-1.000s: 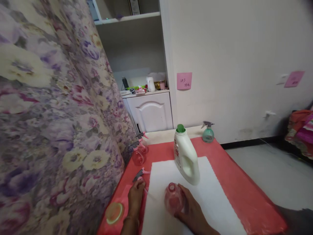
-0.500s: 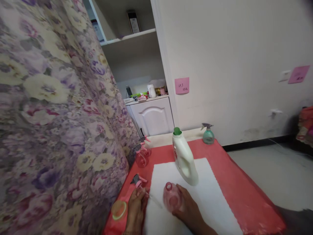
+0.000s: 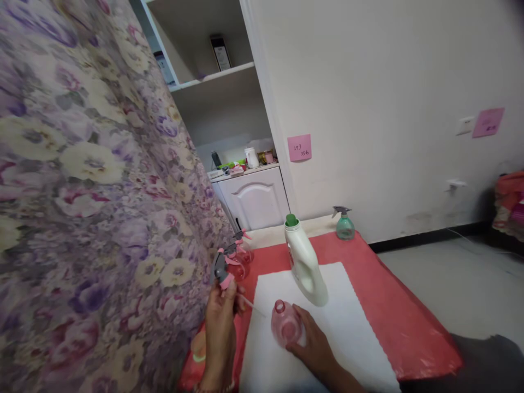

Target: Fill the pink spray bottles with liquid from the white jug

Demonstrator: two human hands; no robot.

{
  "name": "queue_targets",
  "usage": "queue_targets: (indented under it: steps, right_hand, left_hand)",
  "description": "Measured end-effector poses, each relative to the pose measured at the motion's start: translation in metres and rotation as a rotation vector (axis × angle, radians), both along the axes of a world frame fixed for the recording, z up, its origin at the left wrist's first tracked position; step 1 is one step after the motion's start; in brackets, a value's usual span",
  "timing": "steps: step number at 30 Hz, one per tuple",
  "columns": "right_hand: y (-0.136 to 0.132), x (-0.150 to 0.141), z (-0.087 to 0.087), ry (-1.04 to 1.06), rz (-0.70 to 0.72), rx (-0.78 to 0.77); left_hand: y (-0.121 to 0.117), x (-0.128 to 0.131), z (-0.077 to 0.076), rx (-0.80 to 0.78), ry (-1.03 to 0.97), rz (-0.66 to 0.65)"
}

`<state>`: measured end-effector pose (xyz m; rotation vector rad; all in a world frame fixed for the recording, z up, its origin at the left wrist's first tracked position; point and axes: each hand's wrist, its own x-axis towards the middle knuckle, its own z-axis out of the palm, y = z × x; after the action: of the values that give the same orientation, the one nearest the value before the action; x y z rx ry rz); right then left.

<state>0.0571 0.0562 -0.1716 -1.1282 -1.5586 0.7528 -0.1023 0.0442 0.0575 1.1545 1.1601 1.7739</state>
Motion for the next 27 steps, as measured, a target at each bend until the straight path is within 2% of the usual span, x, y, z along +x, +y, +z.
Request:
queue_targets:
  steps: [4, 7, 12, 17, 20, 24, 27]
  right_hand:
    - [0.0, 0.0, 0.001, 0.002, -0.011, 0.007]
    - [0.0, 0.0, 0.002, 0.012, -0.017, 0.015]
    - [-0.001, 0.0, 0.003, 0.03, -0.01, 0.041]
    - [-0.002, 0.0, 0.008, 0.062, -0.012, 0.043]
    - [-0.001, 0.0, 0.007, 0.057, -0.005, 0.041]
    - [0.001, -0.001, 0.003, 0.044, 0.005, 0.029]
    - [0.001, -0.001, 0.002, 0.041, 0.006, 0.017]
  left_hand:
    - [-0.004, 0.024, 0.018, 0.093, 0.062, -0.031]
    - [0.0, 0.036, 0.017, 0.093, 0.085, -0.052]
    - [0.01, 0.043, -0.006, 0.039, 0.132, -0.062]
    - [0.009, 0.042, -0.032, -0.072, 0.216, -0.081]
    - [0.008, 0.04, -0.049, -0.143, 0.323, -0.04]
    - [0.008, 0.037, -0.068, -0.152, 0.392, -0.031]
    - [0.008, 0.036, -0.077, -0.123, 0.406, -0.044]
